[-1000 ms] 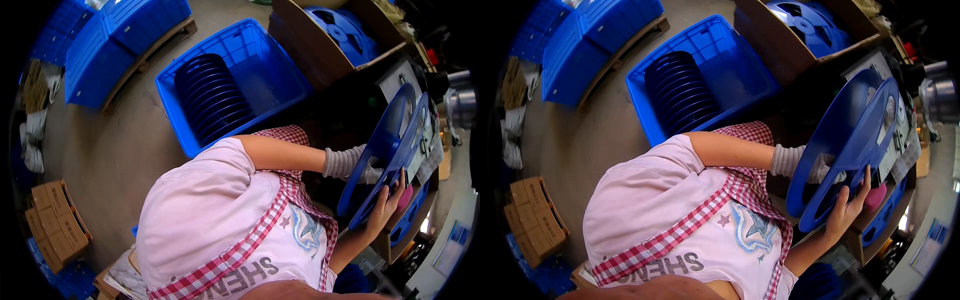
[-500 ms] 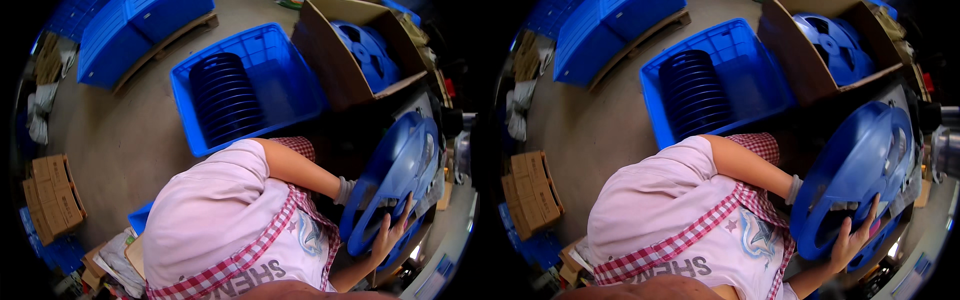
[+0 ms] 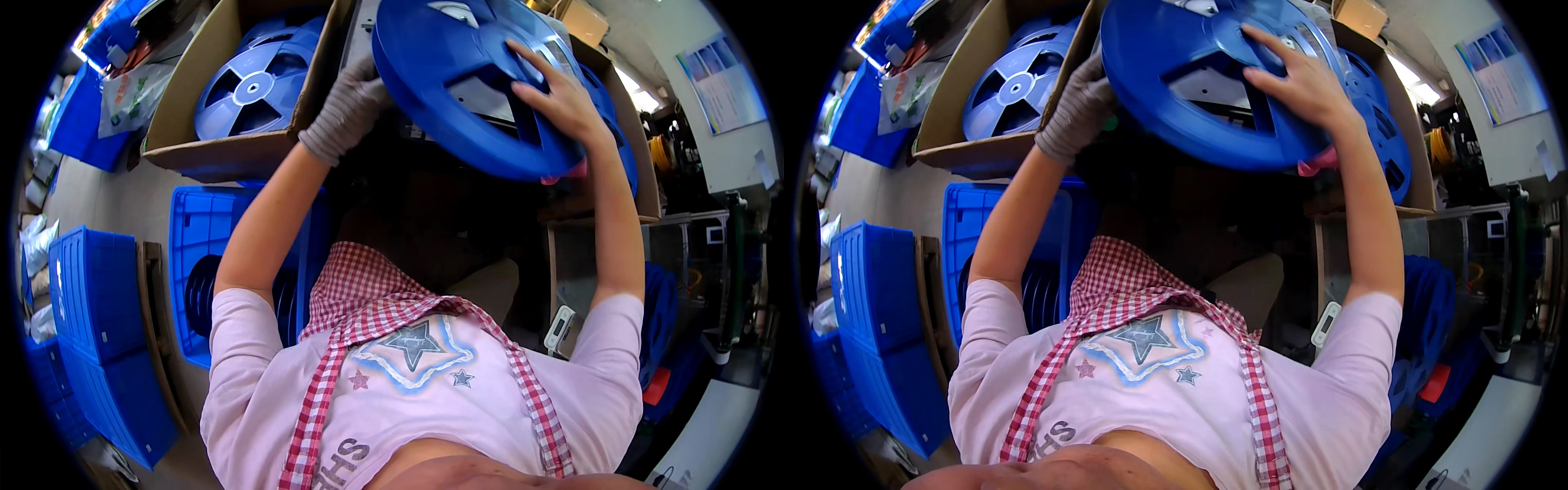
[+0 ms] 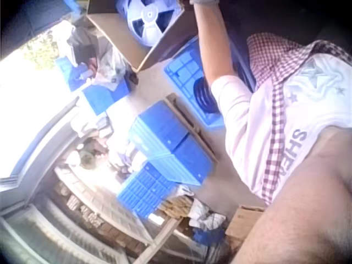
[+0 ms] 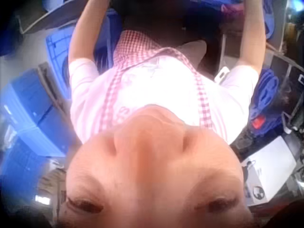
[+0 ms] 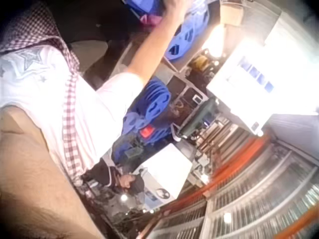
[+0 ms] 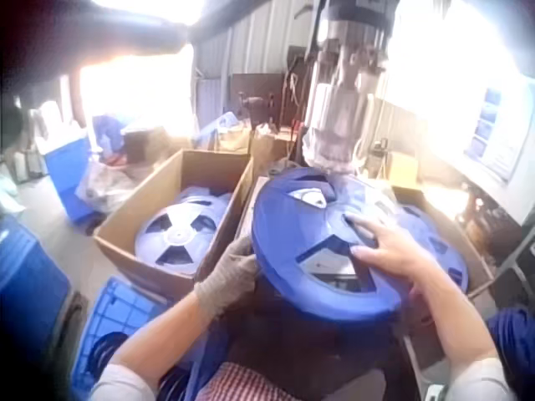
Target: The person repeatedly picks up blue plastic reels from a blue crate, places them onto a machine platform, and then removes them to place them into a cardboard box. The person wears gloves and a checkered apron while performing this repetitive handling task in a workshop environment.
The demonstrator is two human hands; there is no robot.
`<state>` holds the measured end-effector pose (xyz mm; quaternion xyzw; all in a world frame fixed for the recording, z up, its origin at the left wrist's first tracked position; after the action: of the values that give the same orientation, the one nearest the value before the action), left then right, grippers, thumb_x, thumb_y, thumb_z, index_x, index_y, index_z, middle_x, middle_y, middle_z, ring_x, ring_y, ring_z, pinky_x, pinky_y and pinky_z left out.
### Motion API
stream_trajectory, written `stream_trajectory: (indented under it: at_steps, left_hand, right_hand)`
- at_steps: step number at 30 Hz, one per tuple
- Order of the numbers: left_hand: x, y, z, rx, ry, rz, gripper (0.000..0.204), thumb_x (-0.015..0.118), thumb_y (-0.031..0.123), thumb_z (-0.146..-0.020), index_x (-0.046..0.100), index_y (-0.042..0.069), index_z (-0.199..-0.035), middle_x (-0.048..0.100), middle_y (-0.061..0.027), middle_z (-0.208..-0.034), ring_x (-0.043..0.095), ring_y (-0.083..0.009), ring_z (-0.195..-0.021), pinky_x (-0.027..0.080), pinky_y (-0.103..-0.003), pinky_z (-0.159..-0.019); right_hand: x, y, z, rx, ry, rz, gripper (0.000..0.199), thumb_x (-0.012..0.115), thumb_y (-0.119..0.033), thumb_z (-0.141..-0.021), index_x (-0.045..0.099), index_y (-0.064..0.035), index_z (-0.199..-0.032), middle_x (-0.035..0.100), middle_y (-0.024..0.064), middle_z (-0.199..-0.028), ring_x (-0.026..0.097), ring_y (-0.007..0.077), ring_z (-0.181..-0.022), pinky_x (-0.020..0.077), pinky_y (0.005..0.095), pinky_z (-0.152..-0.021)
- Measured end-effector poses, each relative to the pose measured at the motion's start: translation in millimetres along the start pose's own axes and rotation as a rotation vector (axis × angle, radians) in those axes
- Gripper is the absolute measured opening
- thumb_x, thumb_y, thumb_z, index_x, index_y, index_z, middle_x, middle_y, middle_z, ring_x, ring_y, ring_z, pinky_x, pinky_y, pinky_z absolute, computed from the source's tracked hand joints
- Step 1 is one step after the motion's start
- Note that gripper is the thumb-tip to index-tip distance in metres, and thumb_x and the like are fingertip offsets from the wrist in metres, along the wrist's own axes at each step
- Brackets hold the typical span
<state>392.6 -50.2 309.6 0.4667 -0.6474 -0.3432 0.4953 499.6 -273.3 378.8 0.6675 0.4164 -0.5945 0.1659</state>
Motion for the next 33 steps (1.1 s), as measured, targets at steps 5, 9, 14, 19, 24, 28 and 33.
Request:
stream_trajectory:
  at_steps: [5,9,14,19,24,28,33]
  left_hand:
    - [-12.2,2.1,-69.1,-0.065,0.102,-0.105,0.037,0.062,0.010,-0.088,0.054,0.001,-0.122,0.064,-0.0119,-0.113,0.060,-0.0231,-0.111,0.053,-0.029,-0.092]
    - [-39.0,-3.5,-73.6,-0.096,0.126,0.006,0.035,0.055,0.006,-0.091,0.051,-0.003,-0.125,0.061,-0.0180,-0.117,0.058,-0.0265,-0.114,0.051,-0.029,-0.096]
    - [-46.2,-16.7,-67.2,-0.153,0.115,0.204,0.042,0.047,0.003,-0.091,0.042,-0.005,-0.132,0.059,-0.0197,-0.118,0.057,-0.0295,-0.114,0.052,-0.031,-0.094]
    - [-34.0,37.9,-18.5,0.004,0.262,-0.892,0.062,0.064,0.022,-0.084,0.039,-0.001,-0.136,0.054,-0.0205,-0.122,0.059,-0.0274,-0.105,0.051,-0.038,-0.088]
    - [-14.3,30.9,39.8,0.115,0.317,-1.674,0.080,0.077,0.025,-0.074,0.035,0.010,-0.141,0.049,-0.0203,-0.123,0.050,-0.0351,-0.114,0.043,-0.043,-0.098]
    - [-20.8,9.4,41.7,0.030,0.333,-1.796,0.089,0.080,0.027,-0.070,0.031,0.014,-0.143,0.049,-0.0198,-0.125,0.046,-0.0387,-0.118,0.039,-0.047,-0.102]
    - [-30.5,0.8,36.1,-0.024,0.354,-1.782,0.092,0.079,0.024,-0.070,0.027,0.017,-0.145,0.047,-0.0194,-0.131,0.043,-0.0400,-0.122,0.037,-0.049,-0.102]
  right_hand:
    - [22.0,59.5,-91.2,-0.002,-0.042,-0.278,0.071,0.058,-0.054,-0.083,0.038,-0.0217,-0.143,0.049,0.0237,-0.134,0.047,0.0378,-0.123,0.0349,0.0413,-0.104]
    - [25.8,40.2,-115.9,0.153,-0.125,-0.004,0.072,0.057,-0.058,-0.082,0.039,-0.0245,-0.142,0.053,0.0240,-0.128,0.050,0.0376,-0.121,0.0372,0.0403,-0.102]
    - [34.8,48.8,-130.9,0.054,-0.112,-0.021,0.074,0.051,-0.064,-0.083,0.038,-0.0218,-0.142,0.053,0.0288,-0.124,0.050,0.0392,-0.119,0.0354,0.0431,-0.103]
    - [-3.1,39.6,-88.4,-0.010,0.231,0.105,0.061,0.039,-0.052,-0.093,0.046,-0.0074,-0.135,0.051,0.0275,-0.127,0.047,0.0417,-0.120,0.0352,0.0456,-0.103]
    - [-6.4,70.5,60.9,0.117,0.307,0.125,0.088,0.077,-0.043,-0.070,0.036,-0.0160,-0.143,0.043,0.0199,-0.136,0.041,0.0358,-0.128,0.0369,0.0426,-0.105]
    - [37.2,98.0,103.8,0.198,0.219,0.177,0.094,0.082,-0.030,-0.065,0.032,-0.0185,-0.143,0.040,0.0196,-0.137,0.037,0.0362,-0.129,0.0352,0.0420,-0.106]
    - [53.2,108.4,107.0,0.186,0.300,0.074,0.089,0.080,-0.025,-0.069,0.032,-0.0176,-0.144,0.041,0.0155,-0.138,0.038,0.0327,-0.129,0.0346,0.0399,-0.107]
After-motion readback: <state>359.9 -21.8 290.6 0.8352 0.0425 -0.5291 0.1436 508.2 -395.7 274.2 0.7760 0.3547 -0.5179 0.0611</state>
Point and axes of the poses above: each hand's wrist, its own z-axis away from the middle knuckle, its own x-axis out of the palm, y = z × x, the point moved 9 cm from there along -z, towards the middle knuckle
